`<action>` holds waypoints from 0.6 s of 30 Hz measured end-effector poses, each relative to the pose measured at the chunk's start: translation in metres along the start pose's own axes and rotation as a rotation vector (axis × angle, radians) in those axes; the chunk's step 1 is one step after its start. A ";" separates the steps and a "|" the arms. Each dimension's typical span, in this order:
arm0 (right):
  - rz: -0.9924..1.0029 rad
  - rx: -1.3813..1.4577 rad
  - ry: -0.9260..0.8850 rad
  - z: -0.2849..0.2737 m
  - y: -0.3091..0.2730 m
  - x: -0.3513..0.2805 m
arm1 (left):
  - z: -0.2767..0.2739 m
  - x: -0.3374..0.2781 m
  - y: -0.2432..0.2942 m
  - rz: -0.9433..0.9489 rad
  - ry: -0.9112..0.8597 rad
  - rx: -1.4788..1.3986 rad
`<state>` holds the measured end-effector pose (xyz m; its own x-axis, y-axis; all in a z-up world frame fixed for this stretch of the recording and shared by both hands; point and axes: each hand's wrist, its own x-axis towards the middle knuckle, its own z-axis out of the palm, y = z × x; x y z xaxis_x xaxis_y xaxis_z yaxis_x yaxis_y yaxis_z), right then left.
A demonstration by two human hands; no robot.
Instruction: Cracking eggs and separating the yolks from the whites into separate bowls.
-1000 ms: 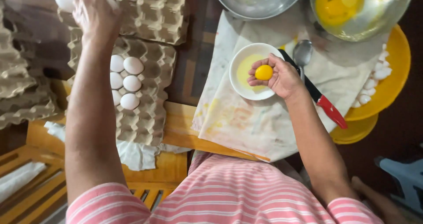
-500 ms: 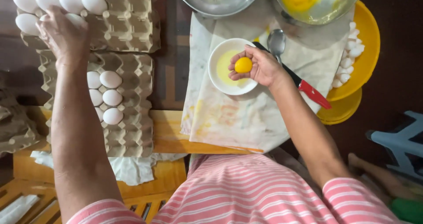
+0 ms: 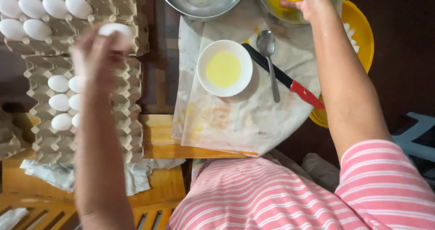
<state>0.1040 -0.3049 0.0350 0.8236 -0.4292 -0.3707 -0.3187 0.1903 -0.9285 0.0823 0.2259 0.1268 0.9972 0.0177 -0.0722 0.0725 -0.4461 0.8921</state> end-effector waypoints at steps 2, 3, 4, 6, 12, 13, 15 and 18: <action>0.094 -0.154 0.195 -0.013 0.023 0.036 | 0.042 -0.026 0.023 -0.347 -0.030 -0.387; 0.097 -0.155 0.184 -0.028 0.032 0.055 | 0.060 -0.034 0.018 -0.351 -0.019 -0.384; 0.177 -0.353 0.142 -0.042 0.041 0.074 | 0.079 -0.042 0.014 -0.386 -0.061 -0.516; 0.257 -0.557 0.089 -0.072 0.050 0.085 | 0.113 -0.059 0.003 -0.426 -0.094 -0.652; -0.506 -0.675 -0.052 -0.025 -0.013 -0.106 | 0.189 -0.094 -0.017 -0.559 -0.228 -0.937; -0.360 -0.857 -0.154 -0.018 0.005 -0.119 | 0.198 -0.099 -0.019 -0.578 -0.229 -0.992; -0.217 -1.037 -0.264 -0.020 0.056 -0.136 | 0.217 -0.105 -0.031 -0.592 -0.223 -1.051; -0.496 -1.424 -0.259 -0.037 0.136 -0.137 | 0.240 -0.113 -0.051 -0.607 -0.170 -1.130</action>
<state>-0.0701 -0.2532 -0.0407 0.9881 -0.0020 -0.1535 -0.0419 -0.9654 -0.2572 -0.0384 0.0322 -0.0178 0.7917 -0.2006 -0.5770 0.5668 0.5934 0.5714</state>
